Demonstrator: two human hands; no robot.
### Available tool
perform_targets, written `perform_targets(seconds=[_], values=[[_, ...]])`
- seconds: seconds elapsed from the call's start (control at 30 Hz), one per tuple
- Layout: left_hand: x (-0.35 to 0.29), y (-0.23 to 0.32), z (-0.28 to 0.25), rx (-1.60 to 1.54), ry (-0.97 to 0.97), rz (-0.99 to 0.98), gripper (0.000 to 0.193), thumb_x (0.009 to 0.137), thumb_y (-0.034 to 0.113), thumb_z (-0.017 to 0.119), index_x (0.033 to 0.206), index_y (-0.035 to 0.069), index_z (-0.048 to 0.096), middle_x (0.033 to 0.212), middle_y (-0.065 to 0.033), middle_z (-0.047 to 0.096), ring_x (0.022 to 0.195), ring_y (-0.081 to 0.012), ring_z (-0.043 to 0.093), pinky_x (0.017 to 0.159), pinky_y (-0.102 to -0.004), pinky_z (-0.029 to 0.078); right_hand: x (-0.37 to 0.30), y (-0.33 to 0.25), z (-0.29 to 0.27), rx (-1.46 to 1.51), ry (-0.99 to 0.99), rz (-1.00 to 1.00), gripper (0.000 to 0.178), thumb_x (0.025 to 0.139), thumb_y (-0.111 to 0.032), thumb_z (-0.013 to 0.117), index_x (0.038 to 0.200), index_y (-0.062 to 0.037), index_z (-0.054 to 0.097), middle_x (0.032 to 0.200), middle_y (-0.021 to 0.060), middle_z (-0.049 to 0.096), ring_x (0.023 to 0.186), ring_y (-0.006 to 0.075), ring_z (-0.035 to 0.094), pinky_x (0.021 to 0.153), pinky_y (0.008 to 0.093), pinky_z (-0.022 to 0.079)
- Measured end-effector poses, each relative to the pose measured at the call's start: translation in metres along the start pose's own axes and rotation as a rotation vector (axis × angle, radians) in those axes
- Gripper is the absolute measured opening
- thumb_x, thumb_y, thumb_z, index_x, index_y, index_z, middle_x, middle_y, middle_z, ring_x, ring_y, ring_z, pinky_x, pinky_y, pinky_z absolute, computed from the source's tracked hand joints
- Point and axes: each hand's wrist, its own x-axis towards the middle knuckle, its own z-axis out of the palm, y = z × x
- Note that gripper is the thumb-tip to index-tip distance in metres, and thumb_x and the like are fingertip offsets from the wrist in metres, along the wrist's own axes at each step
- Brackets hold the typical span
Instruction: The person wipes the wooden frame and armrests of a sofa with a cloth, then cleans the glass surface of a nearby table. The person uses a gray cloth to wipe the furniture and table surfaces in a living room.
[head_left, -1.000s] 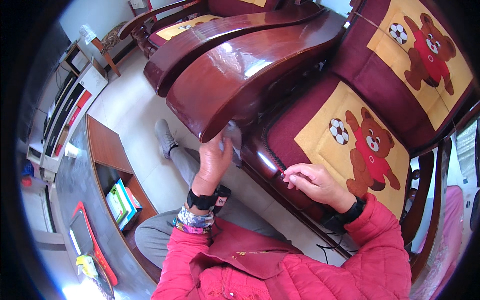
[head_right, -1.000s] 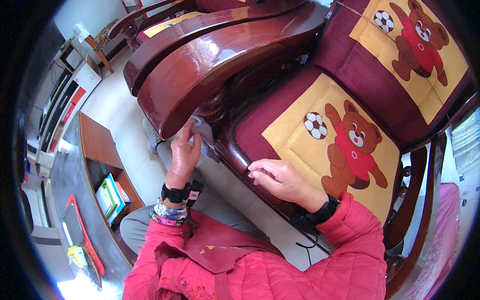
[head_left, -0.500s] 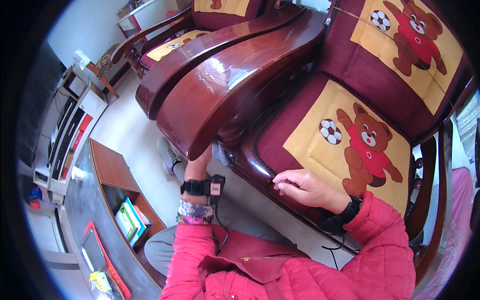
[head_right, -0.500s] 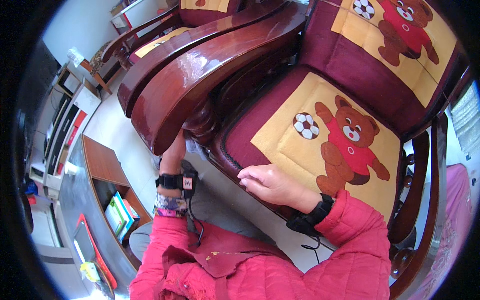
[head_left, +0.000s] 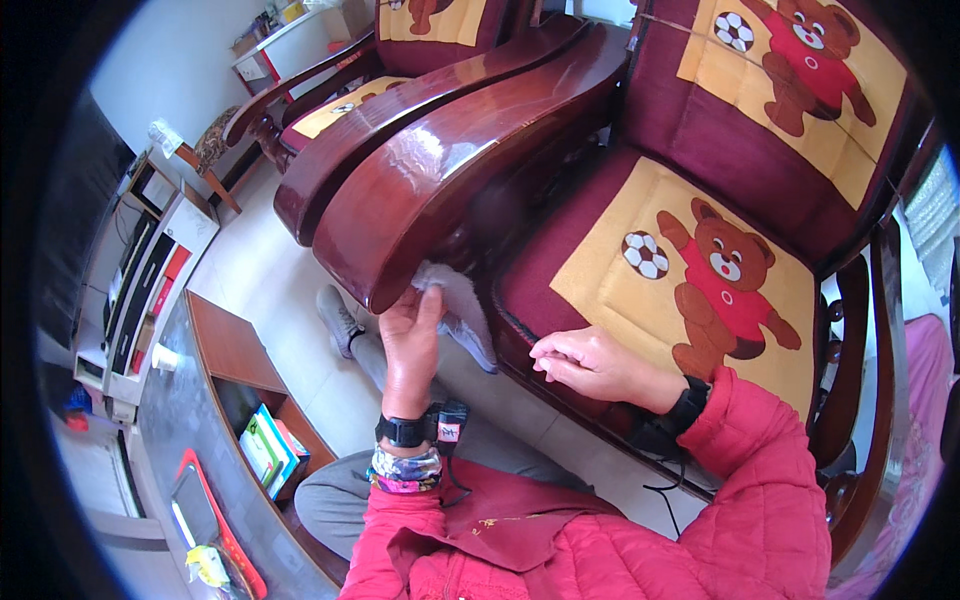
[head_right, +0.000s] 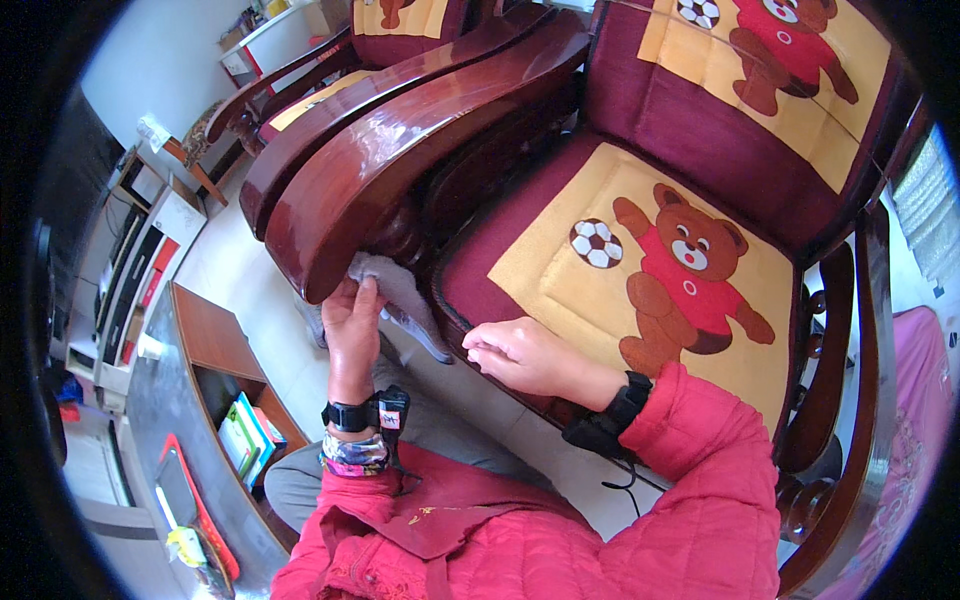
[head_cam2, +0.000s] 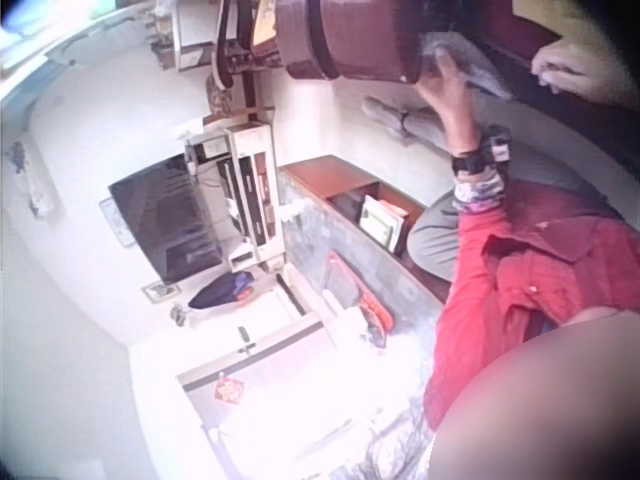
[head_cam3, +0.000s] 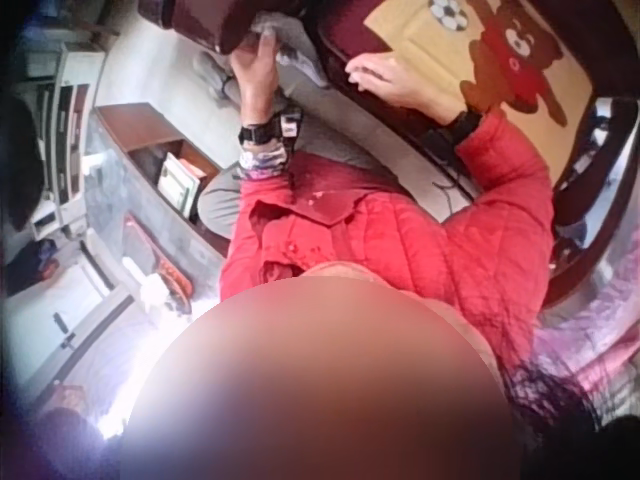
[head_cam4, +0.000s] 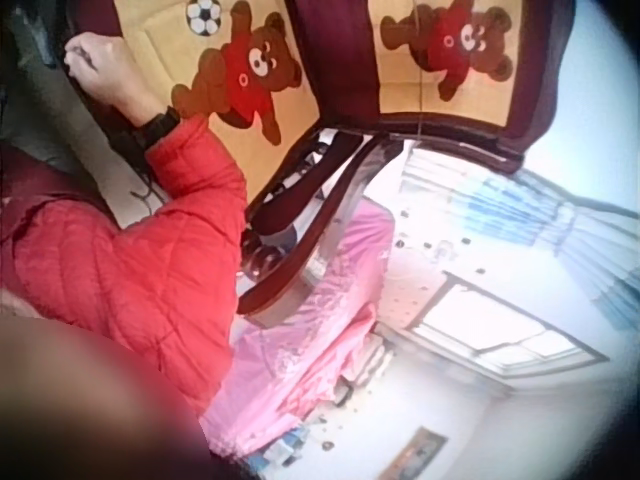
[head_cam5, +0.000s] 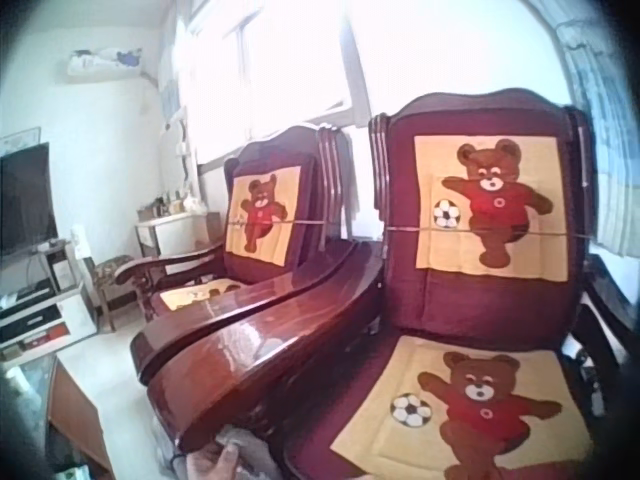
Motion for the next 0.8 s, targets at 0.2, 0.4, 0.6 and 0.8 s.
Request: perform_targets(seconds=[0.2,0.4,0.6,0.8], values=[[0.000,-0.015,0.042,0.184,-0.232,0.236,0.056,0.084,0.001,0.052,0.133,-0.001,0.024,0.128,-0.0144,0.040,0.117,-0.0203,0.040,0.097,-0.0309,0.033,-0.003,0.004,0.000,-0.015,-0.018,-0.010,0.018,0.080,-0.015,0.052,0.090,-0.0011,0.057,0.076,0.0160,0.060,0.070,0.0299,0.060,0.064,0.0368,0.047],[0.003,-0.021,0.039,0.574,-0.108,0.318,0.048,0.084,0.011,0.054,0.127,0.000,0.037,0.119,-0.0214,0.049,0.109,-0.0223,0.051,0.091,-0.0298,0.038,-0.002,0.003,0.001,-0.049,-0.059,-0.084,0.018,0.081,-0.016,0.050,0.089,-0.0020,0.058,0.078,0.0171,0.060,0.071,0.0317,0.060,0.066,0.0383,0.047],[0.002,-0.016,-0.007,0.807,0.152,0.470,0.022,0.085,0.006,0.054,0.105,-0.002,0.051,0.089,-0.0100,0.056,0.082,-0.0167,0.051,0.075,-0.0290,0.043,-0.001,0.008,0.000,-0.124,-0.089,-0.165,0.017,0.080,-0.016,0.050,0.087,-0.0018,0.056,0.076,0.0157,0.058,0.072,0.0323,0.058,0.065,0.0393,0.046],[0.035,-0.013,-0.028,0.621,0.071,0.386,0.039,0.085,0.011,0.055,0.118,-0.005,0.041,0.110,-0.0131,0.052,0.098,-0.0200,0.048,0.089,-0.0308,0.037,-0.001,0.003,0.001,-0.066,-0.045,-0.151,0.015,0.080,-0.015,0.048,0.080,-0.0008,0.055,0.070,0.0148,0.057,0.066,0.0314,0.056,0.061,0.0368,0.044]])
